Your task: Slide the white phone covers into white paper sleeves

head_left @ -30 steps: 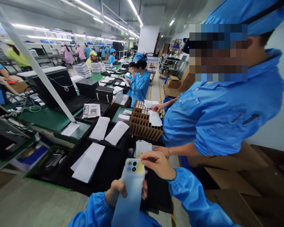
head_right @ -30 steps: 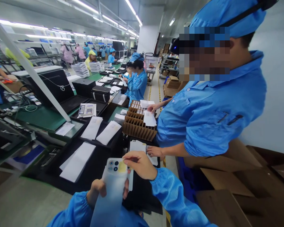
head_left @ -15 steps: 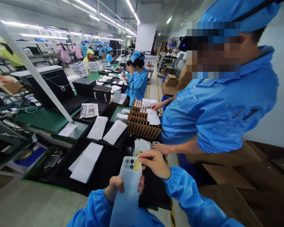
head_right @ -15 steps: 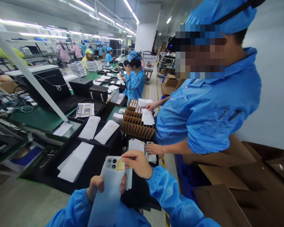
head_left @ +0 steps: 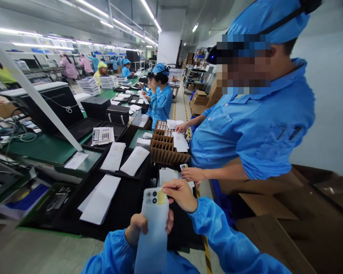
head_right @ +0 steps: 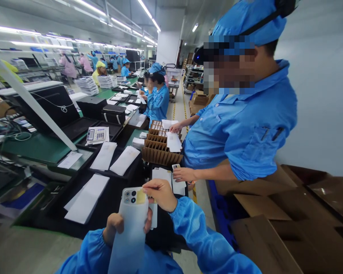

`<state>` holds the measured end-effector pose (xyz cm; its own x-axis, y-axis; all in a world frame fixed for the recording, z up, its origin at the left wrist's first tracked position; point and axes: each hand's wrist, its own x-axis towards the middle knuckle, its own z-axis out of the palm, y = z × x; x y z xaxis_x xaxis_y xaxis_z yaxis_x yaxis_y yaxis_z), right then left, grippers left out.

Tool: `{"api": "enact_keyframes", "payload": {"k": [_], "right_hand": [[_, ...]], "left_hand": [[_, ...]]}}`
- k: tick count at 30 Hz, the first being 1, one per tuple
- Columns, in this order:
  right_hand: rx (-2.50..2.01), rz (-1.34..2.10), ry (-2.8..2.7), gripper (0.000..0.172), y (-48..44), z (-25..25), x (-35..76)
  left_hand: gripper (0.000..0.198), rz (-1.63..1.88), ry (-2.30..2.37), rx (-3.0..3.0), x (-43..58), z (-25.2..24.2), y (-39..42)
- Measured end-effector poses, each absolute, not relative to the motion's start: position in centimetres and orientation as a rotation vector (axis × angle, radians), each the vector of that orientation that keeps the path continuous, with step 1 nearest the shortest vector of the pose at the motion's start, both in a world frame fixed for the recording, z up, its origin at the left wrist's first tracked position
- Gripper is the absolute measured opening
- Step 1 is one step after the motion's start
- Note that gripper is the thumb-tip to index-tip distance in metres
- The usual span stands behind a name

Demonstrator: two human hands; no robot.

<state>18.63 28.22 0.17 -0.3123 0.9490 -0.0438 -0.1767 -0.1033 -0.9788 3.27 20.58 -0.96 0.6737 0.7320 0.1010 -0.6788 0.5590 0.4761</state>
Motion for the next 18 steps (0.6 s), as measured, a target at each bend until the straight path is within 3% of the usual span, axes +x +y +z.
{"api": "enact_keyframes", "payload": {"k": [3,9,18], "right_hand": [[-0.910,1.604,-1.250,0.021,28.3,0.0,19.1],[-0.910,1.433,-1.241,0.020,29.1,0.4,19.6],[-0.895,1.609,-1.272,0.020,28.0,-0.1,19.3]], "left_hand": [[0.072,0.794,0.137,0.523,3.0,-0.7,20.6],[0.085,0.814,0.128,0.501,3.2,-1.9,20.5],[0.073,0.719,0.125,0.593,2.7,-2.8,21.6]]}}
